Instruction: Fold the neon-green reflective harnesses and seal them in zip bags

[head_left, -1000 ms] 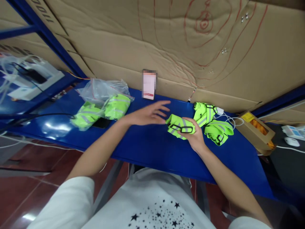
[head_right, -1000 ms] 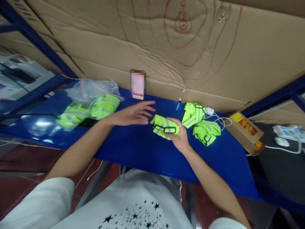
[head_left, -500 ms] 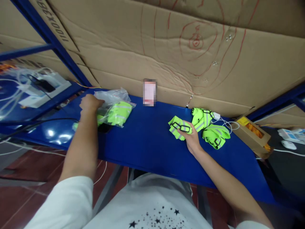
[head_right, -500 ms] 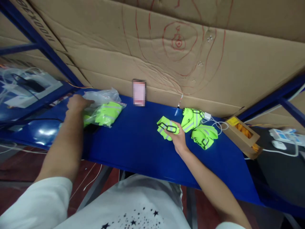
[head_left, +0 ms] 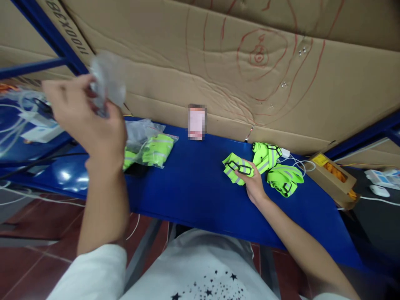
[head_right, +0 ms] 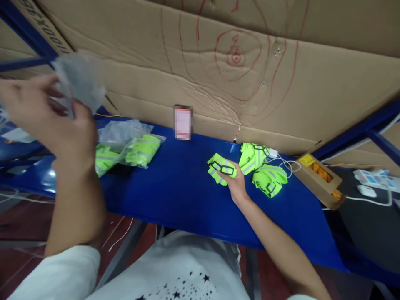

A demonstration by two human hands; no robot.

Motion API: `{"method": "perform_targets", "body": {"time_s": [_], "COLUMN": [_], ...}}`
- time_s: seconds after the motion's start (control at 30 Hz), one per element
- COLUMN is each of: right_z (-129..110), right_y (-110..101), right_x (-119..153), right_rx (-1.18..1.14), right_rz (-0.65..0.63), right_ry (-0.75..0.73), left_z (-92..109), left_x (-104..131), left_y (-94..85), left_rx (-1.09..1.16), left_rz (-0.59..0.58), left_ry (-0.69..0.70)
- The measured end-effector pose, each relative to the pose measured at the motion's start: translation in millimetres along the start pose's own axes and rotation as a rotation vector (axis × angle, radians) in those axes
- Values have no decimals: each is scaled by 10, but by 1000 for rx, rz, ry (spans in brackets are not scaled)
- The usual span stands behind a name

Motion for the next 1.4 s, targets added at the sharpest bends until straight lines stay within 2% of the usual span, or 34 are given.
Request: {"method": "perform_targets", "body": {"time_s": [0.03,0.07,0.1,0.2,0.27,0.33,0.4,0.47,0.57,0.7,0.8,0.9,1.03,1.2,1.27,1.4], "right_z": [-3,-5,-6,-12,-24,-42,-63,-77,-72,-59,-72,-88,-98,-159,-188,-228], "right_y": [2,4,5,-1,-14,-26,-35,-37,-31,-31,-47,-65,-67,-80,-94,-112], "right_x": [2,3,3,-8,-21,-34,-42,-44,-43,-49,-69,-92,-103,-117,-133,-157], "right_rx": [0,-2,-4,-9,-16,-25,-36,-47,-58,-45,-34,-48,-68,-68,-85,-75], "right_rz": [-1,0,3,34,71,97,106,109,115,117,112,125,138,147,151,144], "right_ry": [1,3,3,-10,-29,-40,-44,-43,-26,-13,-31,-49,-44,-44,-40,-6], "left_z": [224,425,595,914,988,1016,1008,967,843,663,686,828,983,904,841,791], "left_x": [169,390,654,1527,1935,2070,1967,1760,1561,1632,1704,1725,1774,1876,1893,1852], "left_y": [-105,-180,-219,-201,-167,-162,-178,-170,-53,229,366,410,477,625,673,737], "left_rx": [-25,-25,-9,57,143,369,594,686,564,210,100,137,352,425,429,461], "left_rz": [-22,-94,-233,-889,-1248,-1477,-1573,-1577,-1567,-1558,-1434,-1362,-1431,-1415,-1364,-1178], "left_ry": [121,213,273,425,495,600,700,767,825,836,813,803,827,790,757,722]}}
Point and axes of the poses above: each hand's wrist, its own x-axis away from the middle knuckle, its own y-axis out of the palm, z = x × y, the point moved 2 cm from there along -x, towards the middle knuckle, and after that the axes turned 13 degrees about z, right-handed, at the moved point
